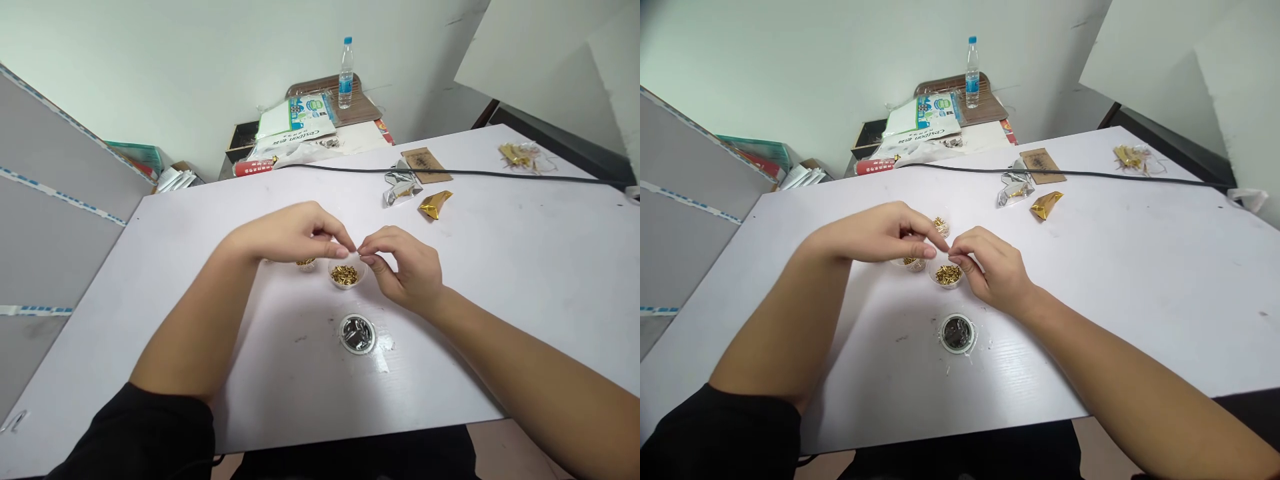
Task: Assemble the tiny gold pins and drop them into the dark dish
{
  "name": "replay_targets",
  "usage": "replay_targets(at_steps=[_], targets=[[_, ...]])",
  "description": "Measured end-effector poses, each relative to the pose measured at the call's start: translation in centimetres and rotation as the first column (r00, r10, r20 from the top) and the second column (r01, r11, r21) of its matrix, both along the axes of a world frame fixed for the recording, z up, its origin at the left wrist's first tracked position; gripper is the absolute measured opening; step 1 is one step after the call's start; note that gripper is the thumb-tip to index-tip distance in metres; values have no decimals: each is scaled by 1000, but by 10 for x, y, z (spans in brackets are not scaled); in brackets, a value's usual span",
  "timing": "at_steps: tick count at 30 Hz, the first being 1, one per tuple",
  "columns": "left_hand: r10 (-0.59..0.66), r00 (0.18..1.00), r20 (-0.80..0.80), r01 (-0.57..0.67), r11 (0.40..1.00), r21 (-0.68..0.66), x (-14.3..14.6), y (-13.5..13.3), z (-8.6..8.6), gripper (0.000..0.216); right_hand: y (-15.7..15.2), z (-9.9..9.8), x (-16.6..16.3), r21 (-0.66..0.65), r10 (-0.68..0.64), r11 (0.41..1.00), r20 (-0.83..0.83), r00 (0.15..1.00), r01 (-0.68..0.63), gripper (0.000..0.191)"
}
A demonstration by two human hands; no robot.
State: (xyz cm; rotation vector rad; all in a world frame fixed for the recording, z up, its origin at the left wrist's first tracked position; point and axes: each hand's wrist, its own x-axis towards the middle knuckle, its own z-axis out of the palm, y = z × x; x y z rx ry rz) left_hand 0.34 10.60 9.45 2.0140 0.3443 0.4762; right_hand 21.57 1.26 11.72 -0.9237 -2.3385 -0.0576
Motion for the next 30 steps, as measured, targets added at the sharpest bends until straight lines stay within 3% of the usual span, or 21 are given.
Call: replay_targets(at_steps=[4,8,12,15,22,26,30], targets=[[279,954,-108,-247,939,239,-22,9,-1,22,-3,-4,-1,-183,-73,982,-93,993,55,12],[308,861,-405,-176,927,331,-22,16,-13,16,-6,-3,-2,-278,-58,959,-9,998,53,10],[295,804,-517,-149,940,306,-5,12,-16,16,-3,1,-1,-303,98,952,174,980,-41,12],[315,734,-602,-164,942,292,7,5,-13,19,-1,0,1,-300,137,953,263,955,-54,13],[394,723,-568,-217,909,355,18,-8,-10,19,1,-8,2,-265,19,961,342,940,77,13],[434,730,-527,-233,884,405,21,-10,-12,18,2,-10,3,-216,-83,963,325,942,160,12],[426,731,-533,-221,887,406,23,-9,-10,19,3,-13,4,-237,-92,959,266,960,157,10]])
